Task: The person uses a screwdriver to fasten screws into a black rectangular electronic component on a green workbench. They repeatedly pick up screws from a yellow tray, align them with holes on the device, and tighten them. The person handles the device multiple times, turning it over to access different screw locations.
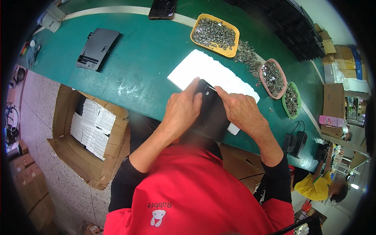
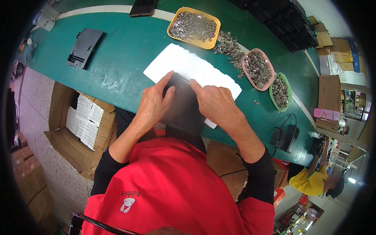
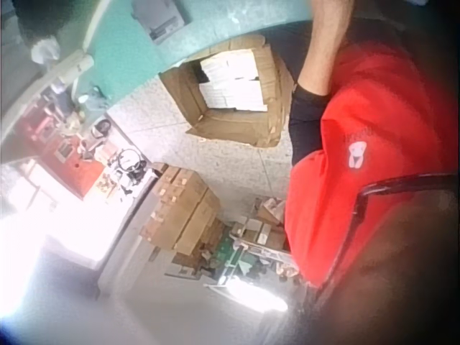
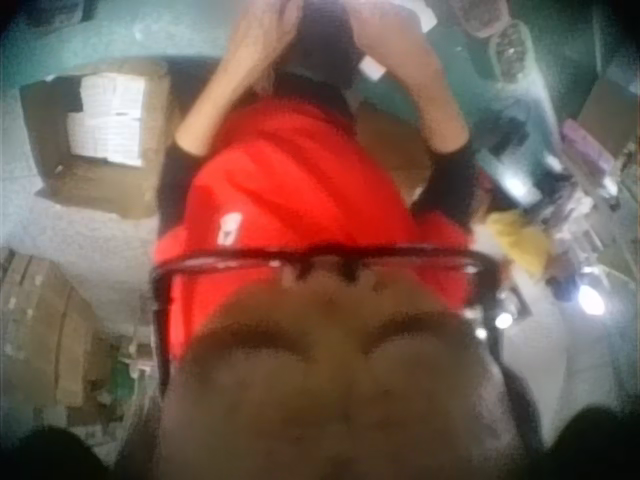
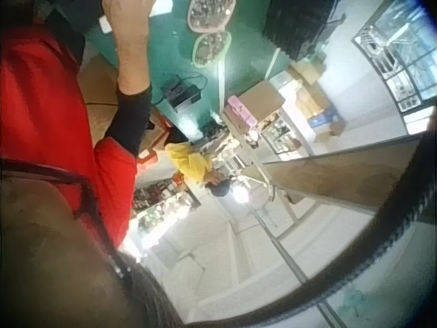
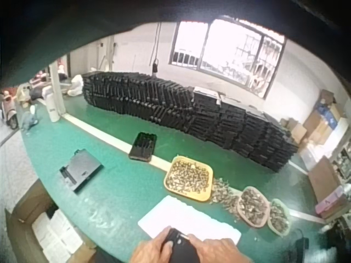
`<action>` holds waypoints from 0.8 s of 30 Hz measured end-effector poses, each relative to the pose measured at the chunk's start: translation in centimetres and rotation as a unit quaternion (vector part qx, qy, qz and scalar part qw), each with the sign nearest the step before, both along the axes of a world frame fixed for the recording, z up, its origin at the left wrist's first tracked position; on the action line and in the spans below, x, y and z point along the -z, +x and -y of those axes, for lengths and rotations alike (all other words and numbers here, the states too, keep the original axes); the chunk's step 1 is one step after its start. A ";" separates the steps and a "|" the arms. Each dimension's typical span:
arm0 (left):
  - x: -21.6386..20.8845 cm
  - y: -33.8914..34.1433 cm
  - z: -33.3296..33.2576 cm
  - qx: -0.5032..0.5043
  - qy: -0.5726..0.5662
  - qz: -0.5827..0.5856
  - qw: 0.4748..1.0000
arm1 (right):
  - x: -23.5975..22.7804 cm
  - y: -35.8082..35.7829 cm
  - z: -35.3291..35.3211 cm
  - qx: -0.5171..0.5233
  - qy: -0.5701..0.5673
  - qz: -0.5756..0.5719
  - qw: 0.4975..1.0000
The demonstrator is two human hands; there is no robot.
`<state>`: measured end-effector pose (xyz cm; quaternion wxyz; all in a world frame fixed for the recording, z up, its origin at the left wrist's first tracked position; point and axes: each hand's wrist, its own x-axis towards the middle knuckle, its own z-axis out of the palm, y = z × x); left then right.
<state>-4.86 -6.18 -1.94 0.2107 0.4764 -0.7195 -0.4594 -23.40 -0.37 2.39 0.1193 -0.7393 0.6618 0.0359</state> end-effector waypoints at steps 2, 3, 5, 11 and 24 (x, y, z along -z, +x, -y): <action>-0.2 0.0 0.0 -0.001 0.002 -0.002 1.000 | 0.4 -0.1 -0.2 0.003 -0.009 0.031 0.999; -0.2 -0.1 0.0 0.001 0.000 -0.002 1.000 | 0.6 -0.3 -0.3 0.007 -0.010 0.040 0.999; 0.0 -0.1 0.0 0.006 -0.003 0.001 1.000 | 1.0 -0.6 -0.5 0.016 -0.013 0.059 0.998; 0.3 0.0 0.0 -0.003 -0.011 -0.013 1.000 | -0.5 0.1 0.2 0.004 0.017 0.006 1.000; 0.6 0.1 0.0 0.001 -0.014 -0.013 1.000 | -1.6 -0.5 1.2 -0.044 0.047 -0.049 0.997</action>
